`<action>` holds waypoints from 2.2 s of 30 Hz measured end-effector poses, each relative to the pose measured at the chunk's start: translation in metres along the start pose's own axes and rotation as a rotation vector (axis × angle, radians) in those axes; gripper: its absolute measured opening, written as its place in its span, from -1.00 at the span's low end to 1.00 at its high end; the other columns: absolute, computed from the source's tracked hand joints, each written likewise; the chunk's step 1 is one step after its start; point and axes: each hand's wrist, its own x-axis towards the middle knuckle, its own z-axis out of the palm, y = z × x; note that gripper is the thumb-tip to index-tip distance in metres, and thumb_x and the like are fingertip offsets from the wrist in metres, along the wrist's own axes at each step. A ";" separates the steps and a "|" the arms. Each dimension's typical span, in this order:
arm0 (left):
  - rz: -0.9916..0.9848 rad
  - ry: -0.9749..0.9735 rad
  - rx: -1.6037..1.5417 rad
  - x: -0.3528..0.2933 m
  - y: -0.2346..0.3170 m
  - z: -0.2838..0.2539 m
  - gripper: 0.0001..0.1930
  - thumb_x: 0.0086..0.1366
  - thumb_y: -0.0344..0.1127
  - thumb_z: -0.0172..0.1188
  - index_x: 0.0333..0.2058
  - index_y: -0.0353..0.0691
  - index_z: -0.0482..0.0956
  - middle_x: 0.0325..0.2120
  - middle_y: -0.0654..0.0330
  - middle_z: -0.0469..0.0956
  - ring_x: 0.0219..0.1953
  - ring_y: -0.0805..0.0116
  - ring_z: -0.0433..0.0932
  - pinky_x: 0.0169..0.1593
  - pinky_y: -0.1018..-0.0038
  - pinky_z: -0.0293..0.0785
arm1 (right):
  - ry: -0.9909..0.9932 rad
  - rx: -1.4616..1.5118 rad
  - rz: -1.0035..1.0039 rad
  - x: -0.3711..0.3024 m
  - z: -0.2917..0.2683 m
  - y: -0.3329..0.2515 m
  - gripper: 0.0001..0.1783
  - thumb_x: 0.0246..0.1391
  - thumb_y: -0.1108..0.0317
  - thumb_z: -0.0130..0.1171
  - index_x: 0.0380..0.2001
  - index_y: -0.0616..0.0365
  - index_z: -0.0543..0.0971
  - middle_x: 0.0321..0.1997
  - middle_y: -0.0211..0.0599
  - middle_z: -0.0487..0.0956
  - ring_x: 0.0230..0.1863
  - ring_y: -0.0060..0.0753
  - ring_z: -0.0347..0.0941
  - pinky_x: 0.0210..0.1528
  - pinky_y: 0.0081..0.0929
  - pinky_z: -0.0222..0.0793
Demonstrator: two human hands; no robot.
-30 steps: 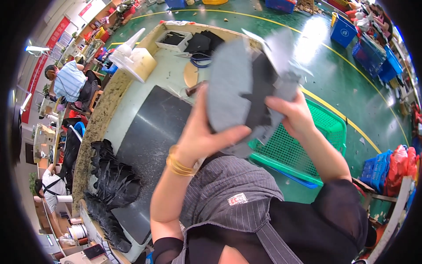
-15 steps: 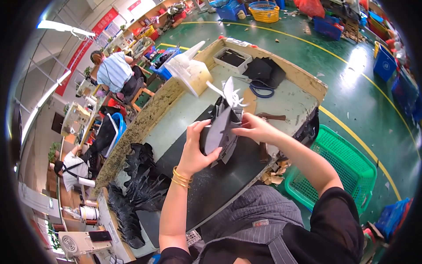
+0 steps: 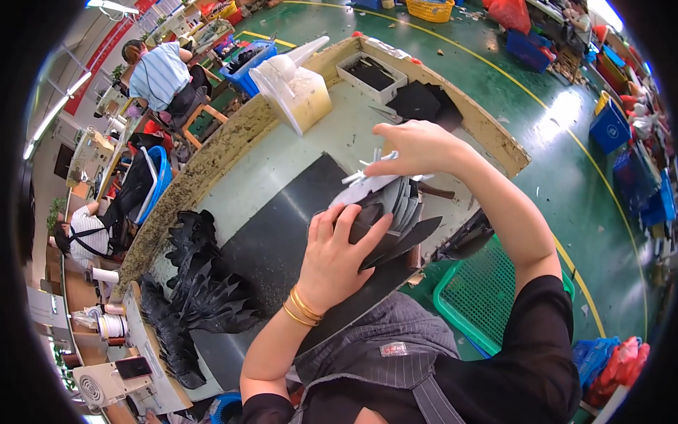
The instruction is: The recorder is assembling leather shoe uppers by hammering seams and manually applying adhesive reinforcing strips at a factory workbench.
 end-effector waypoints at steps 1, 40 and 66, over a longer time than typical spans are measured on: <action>0.000 -0.005 -0.007 0.002 0.001 -0.001 -0.05 -0.28 -0.26 0.52 0.24 0.17 0.41 0.10 0.04 0.28 0.19 -0.05 0.24 0.23 0.03 0.22 | -0.107 -0.085 -0.063 0.005 0.001 0.001 -0.11 -0.02 -0.13 0.35 0.27 0.15 0.33 -0.10 0.04 0.60 -0.04 -0.02 0.56 -0.01 -0.24 0.45; -0.502 0.739 -1.335 0.048 -0.003 0.101 -0.18 0.07 -0.48 0.41 0.23 -0.17 0.09 0.07 0.15 0.29 0.14 0.30 0.34 0.22 0.35 0.29 | 1.335 1.053 -0.029 0.101 -0.040 0.035 -0.85 0.17 0.48 0.21 -0.19 0.24 0.64 -0.34 -0.38 0.63 -0.39 -0.65 0.50 -0.33 -0.70 0.34; -0.190 0.783 -0.321 0.052 -0.029 0.055 -0.30 0.06 -0.02 0.46 0.10 -0.18 0.37 0.08 0.04 0.34 0.21 0.11 0.28 0.33 0.05 0.07 | 0.592 1.095 -0.328 0.122 -0.026 -0.063 -0.83 0.19 0.49 0.16 -0.18 0.21 0.65 -0.36 -0.47 0.63 -0.38 -0.74 0.47 -0.36 -0.73 0.29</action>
